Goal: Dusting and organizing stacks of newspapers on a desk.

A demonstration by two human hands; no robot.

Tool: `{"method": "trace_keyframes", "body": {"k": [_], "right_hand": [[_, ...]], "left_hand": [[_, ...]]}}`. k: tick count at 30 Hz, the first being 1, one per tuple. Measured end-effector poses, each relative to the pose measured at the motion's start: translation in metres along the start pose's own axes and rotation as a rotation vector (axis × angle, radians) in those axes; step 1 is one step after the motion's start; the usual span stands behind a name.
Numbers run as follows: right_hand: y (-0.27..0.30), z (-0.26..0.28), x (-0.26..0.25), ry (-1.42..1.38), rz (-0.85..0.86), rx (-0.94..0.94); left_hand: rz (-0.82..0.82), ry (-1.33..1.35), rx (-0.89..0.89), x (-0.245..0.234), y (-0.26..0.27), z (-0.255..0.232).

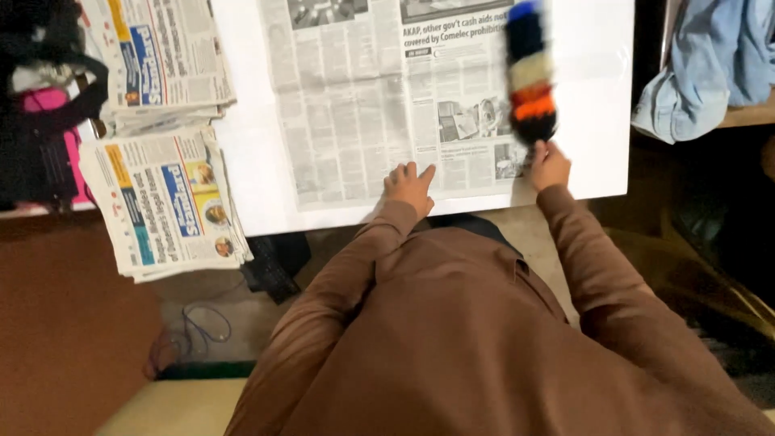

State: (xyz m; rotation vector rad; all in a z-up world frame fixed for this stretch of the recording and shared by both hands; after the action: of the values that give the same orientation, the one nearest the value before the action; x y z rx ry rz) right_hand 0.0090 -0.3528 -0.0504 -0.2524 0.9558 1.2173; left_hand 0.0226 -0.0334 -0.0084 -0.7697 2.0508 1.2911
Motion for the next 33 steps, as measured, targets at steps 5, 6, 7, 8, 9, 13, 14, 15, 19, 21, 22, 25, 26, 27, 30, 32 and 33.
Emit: {"method": "trace_keyframes", "body": {"k": [5,6,7,8,9,13,14,15,19,21,22,25,26,27,30,32,33], "right_hand": [[-0.017,0.024,0.002,0.123,-0.011,-0.119],[-0.013,0.031,0.007,0.126,0.078,-0.227],[-0.02,0.023,0.011,0.131,0.082,-0.243],[-0.027,0.017,0.016,0.264,0.125,-0.324],[-0.035,0.012,0.022,0.397,0.165,-0.404],[-0.077,0.015,0.003,0.207,0.056,-0.239],[-0.09,0.026,-0.003,0.158,-0.023,-0.187],[-0.104,0.037,-0.01,0.107,-0.101,-0.135],[-0.115,0.06,0.004,0.084,0.027,-0.268],[-0.131,0.041,0.022,0.412,0.213,-0.349],[-0.157,0.028,0.021,0.412,0.232,-0.351],[-0.219,0.011,0.004,0.292,-0.004,-0.274],[-0.23,0.024,-0.007,0.208,-0.063,-0.192],[-0.24,0.038,-0.019,0.125,-0.121,-0.109],[-0.25,0.068,0.011,0.061,-0.1,-0.469],[-0.232,0.11,0.013,0.245,0.005,-0.433],[-0.223,0.131,0.019,0.43,0.124,-0.393]], "left_hand": [[0.037,0.031,-0.115,-0.004,-0.004,-0.017],[0.081,0.043,-0.155,-0.002,-0.006,-0.018],[0.07,0.053,-0.164,-0.008,-0.005,-0.021],[0.116,0.068,-0.19,-0.013,-0.005,-0.023],[0.162,0.084,-0.215,-0.018,-0.005,-0.025],[0.166,0.119,-0.245,0.01,-0.007,-0.022],[0.145,0.124,-0.239,0.005,-0.011,-0.023],[0.124,0.127,-0.233,0.001,-0.015,-0.023],[0.168,0.16,-0.262,-0.007,-0.013,-0.025],[0.212,0.168,-0.272,-0.008,-0.019,-0.028],[0.223,0.175,-0.286,-0.006,-0.017,-0.026],[0.235,0.166,-0.307,0.0,-0.013,-0.028],[0.233,0.167,-0.308,-0.002,-0.013,-0.03],[0.23,0.169,-0.309,-0.006,-0.013,-0.032],[0.209,0.216,-0.304,-0.001,-0.014,-0.026],[0.199,0.228,-0.301,0.001,-0.018,-0.029],[0.194,0.248,-0.306,0.002,-0.02,-0.028]]}}
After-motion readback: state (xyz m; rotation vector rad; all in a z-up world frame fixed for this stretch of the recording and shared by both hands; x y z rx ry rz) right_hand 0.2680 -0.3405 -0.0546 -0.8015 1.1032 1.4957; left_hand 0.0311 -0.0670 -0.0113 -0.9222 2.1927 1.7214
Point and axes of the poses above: each hand's wrist, its own y-axis away from the middle knuckle, its own x-axis out of the palm, z = x × y, the point moved 3 cm from there along -y, towards the middle knuckle, and after that the axes turned 3 degrees about y, right-handed, at the moved point
